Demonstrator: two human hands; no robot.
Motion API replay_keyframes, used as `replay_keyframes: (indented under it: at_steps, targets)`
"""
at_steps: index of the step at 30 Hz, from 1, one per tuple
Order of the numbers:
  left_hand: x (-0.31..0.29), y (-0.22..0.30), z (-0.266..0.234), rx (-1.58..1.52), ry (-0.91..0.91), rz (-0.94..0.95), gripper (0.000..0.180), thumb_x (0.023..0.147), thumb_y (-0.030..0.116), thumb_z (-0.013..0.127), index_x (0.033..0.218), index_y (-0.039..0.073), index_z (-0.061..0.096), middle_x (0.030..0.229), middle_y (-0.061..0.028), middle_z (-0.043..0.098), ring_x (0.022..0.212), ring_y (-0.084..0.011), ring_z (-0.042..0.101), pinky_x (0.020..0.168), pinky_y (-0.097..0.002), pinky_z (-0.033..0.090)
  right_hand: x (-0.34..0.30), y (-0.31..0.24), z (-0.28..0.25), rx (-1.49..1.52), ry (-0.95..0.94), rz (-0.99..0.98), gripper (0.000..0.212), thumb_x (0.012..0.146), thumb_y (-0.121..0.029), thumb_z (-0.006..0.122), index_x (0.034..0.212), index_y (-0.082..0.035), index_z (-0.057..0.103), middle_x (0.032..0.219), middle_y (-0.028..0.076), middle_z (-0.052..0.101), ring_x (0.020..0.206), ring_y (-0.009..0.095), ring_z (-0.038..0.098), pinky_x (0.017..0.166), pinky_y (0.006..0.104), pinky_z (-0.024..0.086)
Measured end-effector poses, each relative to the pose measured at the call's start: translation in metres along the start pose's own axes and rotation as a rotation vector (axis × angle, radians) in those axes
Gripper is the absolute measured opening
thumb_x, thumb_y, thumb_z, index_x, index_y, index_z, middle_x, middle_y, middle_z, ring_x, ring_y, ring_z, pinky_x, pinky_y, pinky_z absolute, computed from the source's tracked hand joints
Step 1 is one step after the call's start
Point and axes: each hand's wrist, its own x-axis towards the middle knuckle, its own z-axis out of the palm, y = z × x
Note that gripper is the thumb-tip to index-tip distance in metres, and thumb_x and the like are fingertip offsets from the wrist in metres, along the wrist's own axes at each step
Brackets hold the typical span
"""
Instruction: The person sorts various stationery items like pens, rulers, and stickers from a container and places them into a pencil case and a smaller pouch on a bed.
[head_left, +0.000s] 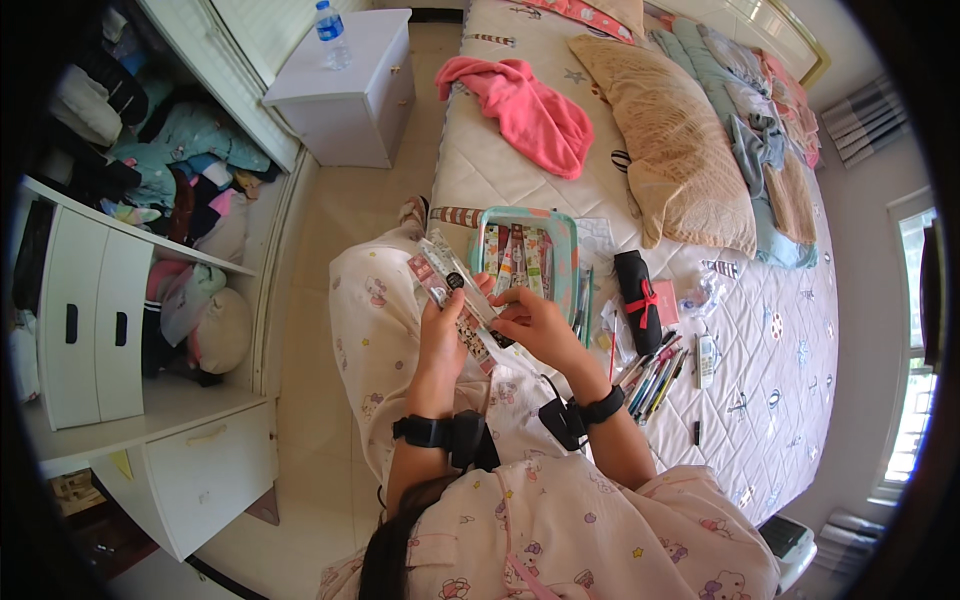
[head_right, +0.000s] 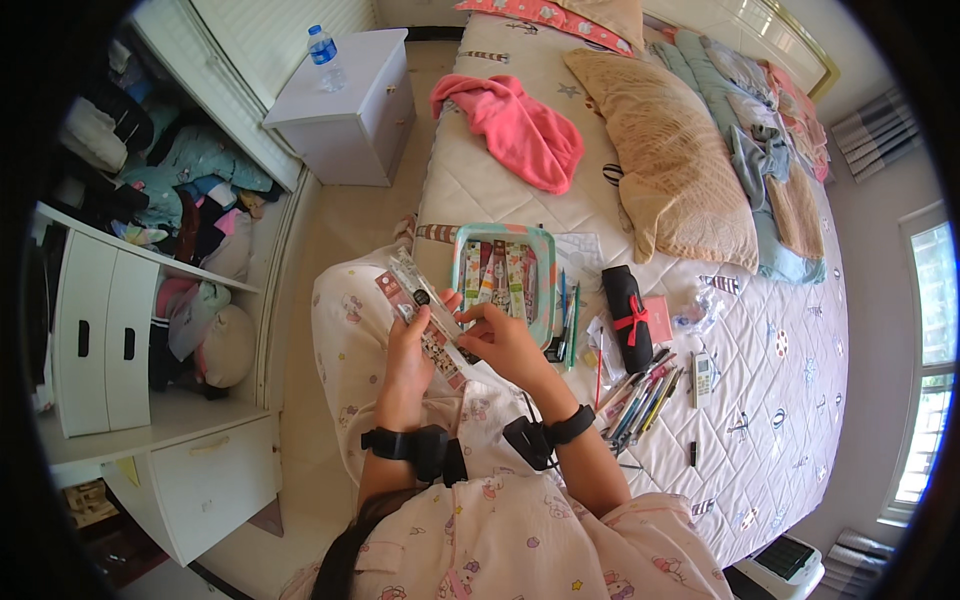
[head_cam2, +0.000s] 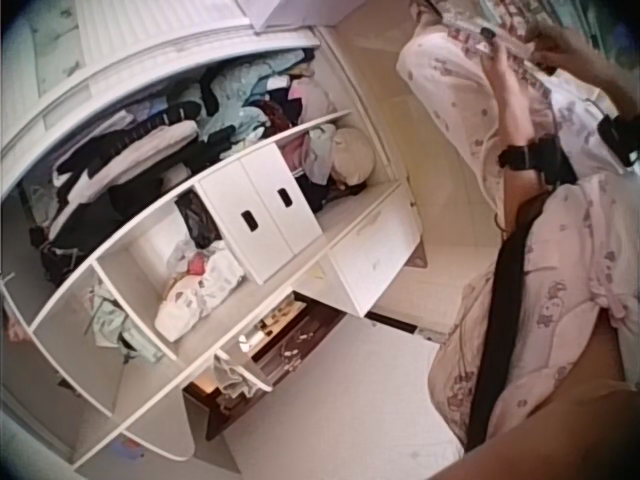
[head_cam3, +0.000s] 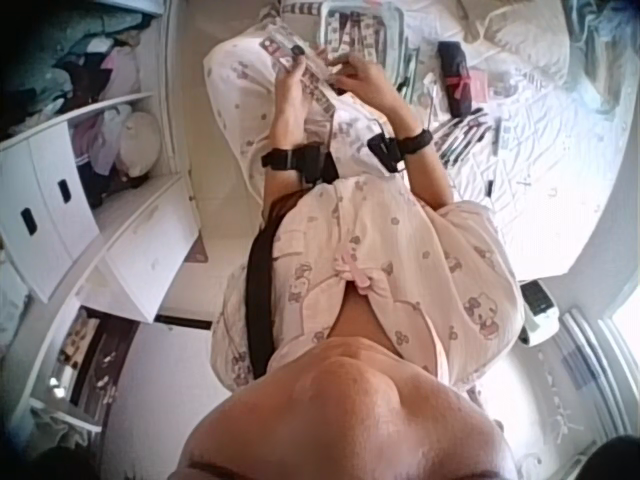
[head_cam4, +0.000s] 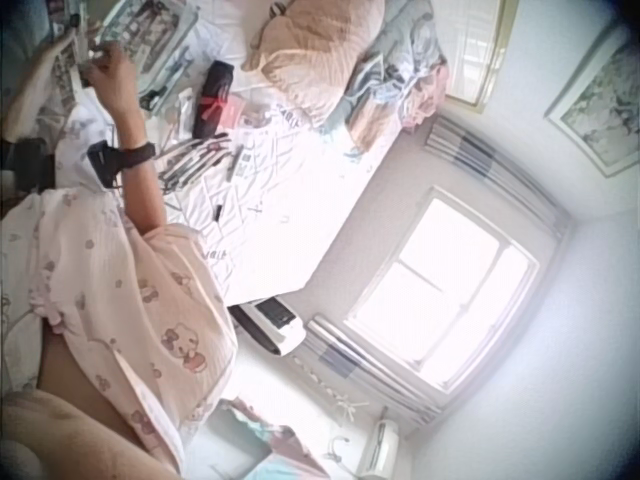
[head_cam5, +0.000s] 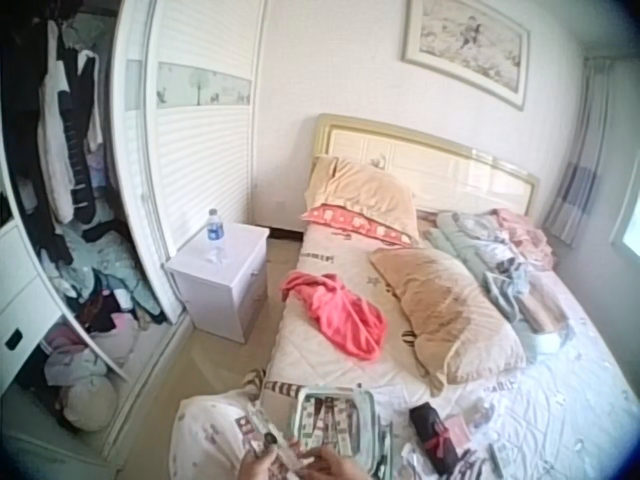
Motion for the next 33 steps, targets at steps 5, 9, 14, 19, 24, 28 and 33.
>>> replay_keyframes:
  at_steps: [5, 9, 14, 19, 24, 28, 33]
  targets:
    - [-0.004, 0.003, 0.004, 0.116, -0.074, 0.018, 0.036, 0.089, 0.013, 0.045, 0.119, -0.006, 0.038, 0.116, -0.0179, 0.051, 0.110, -0.0261, 0.049, 0.088, -0.0368, 0.044, -0.001, 0.006, -0.003, 0.037, -0.024, 0.040, 0.031, 0.072, -0.006, 0.067, 0.099, 0.001, 0.053, 0.076, 0.009, 0.063, 0.071, 0.012, 0.060, 0.066, 0.0246, 0.048]
    - [-0.005, 0.006, 0.003, 0.133, -0.107, 0.044, 0.036, 0.088, 0.013, 0.046, 0.118, -0.006, 0.039, 0.116, -0.0170, 0.052, 0.111, -0.0258, 0.049, 0.088, -0.0367, 0.044, -0.001, 0.011, -0.006, 0.210, -0.067, 0.072, 0.031, 0.072, -0.005, 0.066, 0.099, 0.000, 0.054, 0.080, 0.008, 0.062, 0.074, 0.012, 0.059, 0.068, 0.0239, 0.048]
    - [-0.011, 0.008, 0.009, 0.206, -0.122, 0.018, 0.038, 0.088, 0.016, 0.047, 0.119, -0.005, 0.039, 0.118, -0.0163, 0.051, 0.111, -0.0258, 0.049, 0.089, -0.0374, 0.043, -0.005, 0.014, -0.009, 0.270, -0.099, 0.110, 0.028, 0.072, -0.008, 0.065, 0.096, 0.001, 0.055, 0.079, 0.007, 0.061, 0.073, 0.011, 0.058, 0.067, 0.0234, 0.046]
    - [-0.013, 0.003, 0.012, 0.282, -0.221, 0.024, 0.039, 0.088, 0.016, 0.046, 0.121, -0.005, 0.038, 0.118, -0.0157, 0.051, 0.110, -0.0268, 0.050, 0.089, -0.0375, 0.043, -0.008, 0.025, -0.010, 0.121, -0.213, 0.107, 0.019, 0.071, -0.014, 0.066, 0.079, 0.001, 0.060, 0.065, 0.003, 0.056, 0.061, 0.008, 0.049, 0.057, 0.0228, 0.040]
    - [-0.015, 0.003, 0.012, 0.279, -0.216, 0.043, 0.040, 0.088, 0.015, 0.047, 0.121, -0.004, 0.038, 0.118, -0.0156, 0.051, 0.108, -0.0273, 0.051, 0.088, -0.0369, 0.044, -0.011, 0.028, -0.008, 0.123, -0.185, 0.100, 0.022, 0.071, -0.016, 0.068, 0.080, 0.002, 0.059, 0.066, 0.003, 0.057, 0.060, 0.007, 0.049, 0.054, 0.0230, 0.040]
    - [-0.017, 0.004, 0.014, 0.249, -0.113, 0.003, 0.038, 0.087, 0.014, 0.048, 0.121, -0.002, 0.039, 0.113, -0.0146, 0.053, 0.104, -0.0254, 0.054, 0.085, -0.0370, 0.046, -0.017, 0.019, -0.004, 0.204, -0.075, 0.097, 0.028, 0.074, -0.023, 0.069, 0.082, 0.002, 0.058, 0.065, 0.002, 0.057, 0.059, 0.007, 0.050, 0.052, 0.0226, 0.040]
    - [-0.008, 0.008, -0.004, 0.077, 0.108, 0.179, 0.029, 0.084, 0.008, 0.046, 0.112, 0.002, 0.044, 0.084, -0.0063, 0.054, 0.067, -0.0136, 0.048, 0.060, -0.0283, 0.042, -0.019, 0.018, -0.018, 0.172, -0.074, 0.089, 0.032, 0.086, -0.030, 0.055, 0.083, 0.001, 0.057, 0.057, 0.002, 0.051, 0.053, 0.009, 0.050, 0.050, 0.0226, 0.041]
